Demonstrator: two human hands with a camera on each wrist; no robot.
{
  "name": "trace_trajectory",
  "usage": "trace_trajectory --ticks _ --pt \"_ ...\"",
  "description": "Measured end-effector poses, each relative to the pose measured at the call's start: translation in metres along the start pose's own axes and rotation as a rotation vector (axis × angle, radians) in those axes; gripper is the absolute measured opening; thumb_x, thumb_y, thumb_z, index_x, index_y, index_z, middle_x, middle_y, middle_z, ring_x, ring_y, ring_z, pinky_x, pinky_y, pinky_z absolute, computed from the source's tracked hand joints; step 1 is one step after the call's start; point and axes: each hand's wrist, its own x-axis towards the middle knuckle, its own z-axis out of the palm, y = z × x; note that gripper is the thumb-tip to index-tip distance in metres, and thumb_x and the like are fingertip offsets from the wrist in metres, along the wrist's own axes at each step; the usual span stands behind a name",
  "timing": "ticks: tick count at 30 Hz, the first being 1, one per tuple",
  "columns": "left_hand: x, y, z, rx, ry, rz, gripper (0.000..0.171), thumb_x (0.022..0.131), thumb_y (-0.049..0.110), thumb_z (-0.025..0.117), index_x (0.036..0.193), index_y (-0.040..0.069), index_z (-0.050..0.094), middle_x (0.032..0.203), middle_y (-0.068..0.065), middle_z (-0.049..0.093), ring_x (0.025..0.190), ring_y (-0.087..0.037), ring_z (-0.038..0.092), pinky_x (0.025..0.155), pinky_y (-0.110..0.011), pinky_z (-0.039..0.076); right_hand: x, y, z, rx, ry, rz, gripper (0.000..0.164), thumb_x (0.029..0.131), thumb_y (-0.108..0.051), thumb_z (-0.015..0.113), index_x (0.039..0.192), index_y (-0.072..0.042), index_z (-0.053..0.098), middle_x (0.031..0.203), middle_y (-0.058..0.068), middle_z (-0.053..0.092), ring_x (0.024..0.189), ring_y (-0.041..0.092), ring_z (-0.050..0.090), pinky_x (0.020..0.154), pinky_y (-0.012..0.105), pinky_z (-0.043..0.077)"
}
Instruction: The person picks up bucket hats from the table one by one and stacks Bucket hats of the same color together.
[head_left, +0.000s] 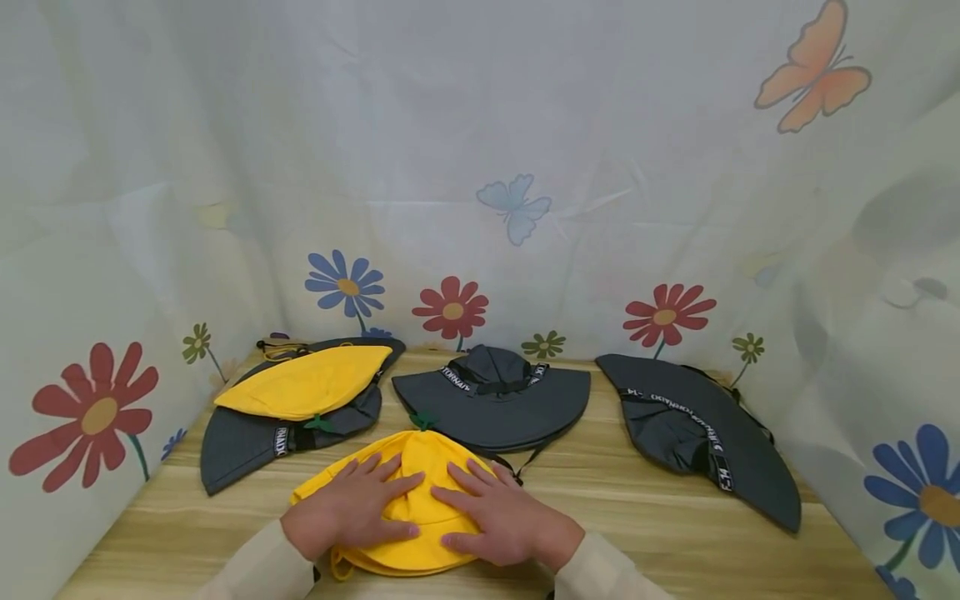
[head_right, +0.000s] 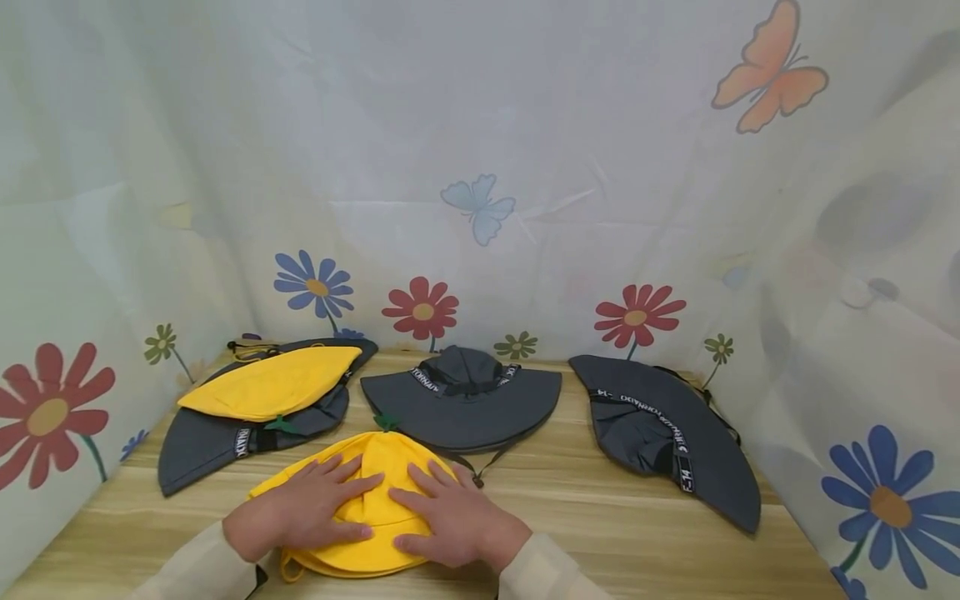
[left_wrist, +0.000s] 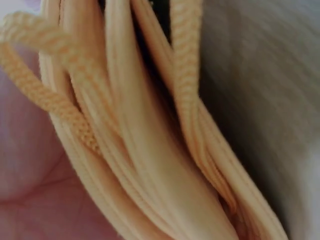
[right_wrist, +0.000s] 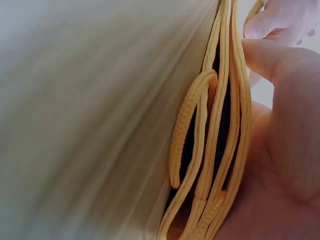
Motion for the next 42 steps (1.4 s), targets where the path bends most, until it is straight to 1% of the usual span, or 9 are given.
trace_trajectory --ticks 9,13,17,21,25,29,35,38,42 --pt "0.001 -0.004 0.001 -0.010 0.021 0.008 0.075 0.088 0.070 0.064 0.153 0.035 0.048 0.164 -0.008 0.038 0.151 -0.045 0.032 0.121 -0.067 0.023 0.002 -0.003 -0.001 0.005 -0.007 0.005 0.064 0.101 -0.068 0.042 0.159 -0.041 0.034 0.170 0.000 0.025 0.159 0.033 0.020 0.122 0.067 0.016" --pt "0.003 -0.008 -0.002 -0.028 0.065 0.052 0.075 0.086 0.067 0.069 0.150 0.032 0.052 0.158 -0.012 0.045 0.144 -0.044 0.042 0.116 -0.065 0.034 0.003 0.001 -0.004 0.075 0.017 -0.021 0.064 0.101 -0.063 0.048 0.158 -0.037 0.037 0.169 0.001 0.028 0.158 0.033 0.023 0.122 0.068 0.017" --pt "0.003 -0.018 -0.015 -0.107 0.164 0.102 0.072 0.087 0.059 0.074 0.148 0.025 0.054 0.151 -0.014 0.049 0.132 -0.039 0.051 0.109 -0.061 0.045 0.000 0.007 -0.010 0.234 0.069 -0.036 0.060 0.101 -0.052 0.057 0.155 -0.028 0.045 0.165 0.002 0.038 0.155 0.030 0.032 0.122 0.068 0.018" --pt "-0.004 -0.037 -0.040 -0.138 0.306 0.140 0.061 0.093 0.049 0.072 0.143 0.016 0.058 0.140 -0.013 0.055 0.124 -0.033 0.053 0.106 -0.057 0.048 -0.009 0.013 -0.015 0.359 0.128 -0.013 0.055 0.101 -0.047 0.061 0.150 -0.026 0.052 0.162 0.001 0.042 0.152 0.028 0.035 0.122 0.064 0.025" --pt "-0.010 -0.066 -0.065 -0.075 0.464 0.150 0.047 0.098 0.038 0.069 0.134 0.008 0.062 0.128 -0.015 0.060 0.117 -0.035 0.057 0.101 -0.056 0.050 -0.024 0.021 -0.024 0.426 0.190 0.001 0.051 0.101 -0.044 0.062 0.147 -0.023 0.055 0.164 0.003 0.039 0.154 0.031 0.032 0.121 0.063 0.029" --pt "-0.008 -0.100 -0.078 0.013 0.553 0.083 0.040 0.098 0.030 0.070 0.128 0.004 0.064 0.124 -0.020 0.060 0.113 -0.041 0.058 0.097 -0.059 0.051 -0.042 0.033 -0.033 0.455 0.255 0.000 0.048 0.102 -0.038 0.063 0.144 -0.015 0.057 0.163 0.007 0.039 0.153 0.034 0.032 0.118 0.066 0.031" --pt "-0.003 -0.145 -0.083 0.142 0.527 -0.048 0.036 0.091 0.012 0.070 0.125 0.000 0.065 0.125 -0.028 0.059 0.107 -0.048 0.058 0.093 -0.063 0.051 -0.063 0.052 -0.037 0.429 0.343 0.002 0.040 0.102 -0.038 0.063 0.135 -0.016 0.062 0.159 0.010 0.044 0.145 0.038 0.043 0.112 0.065 0.040" --pt "-0.003 -0.158 -0.084 0.183 0.465 -0.100 0.047 0.083 0.008 0.072 0.128 0.000 0.063 0.126 -0.030 0.059 0.106 -0.051 0.058 0.093 -0.064 0.051 -0.067 0.057 -0.037 0.414 0.388 0.023 0.030 0.102 -0.036 0.064 0.129 -0.022 0.065 0.156 0.009 0.048 0.142 0.037 0.047 0.112 0.064 0.040" --pt "0.000 -0.168 -0.081 0.197 0.398 -0.144 0.058 0.082 0.010 0.078 0.135 0.000 0.057 0.133 -0.034 0.054 0.113 -0.057 0.055 0.096 -0.068 0.048 -0.069 0.059 -0.038 0.395 0.432 0.046 0.025 0.101 -0.033 0.066 0.125 -0.026 0.066 0.152 0.005 0.052 0.140 0.033 0.050 0.112 0.062 0.041"
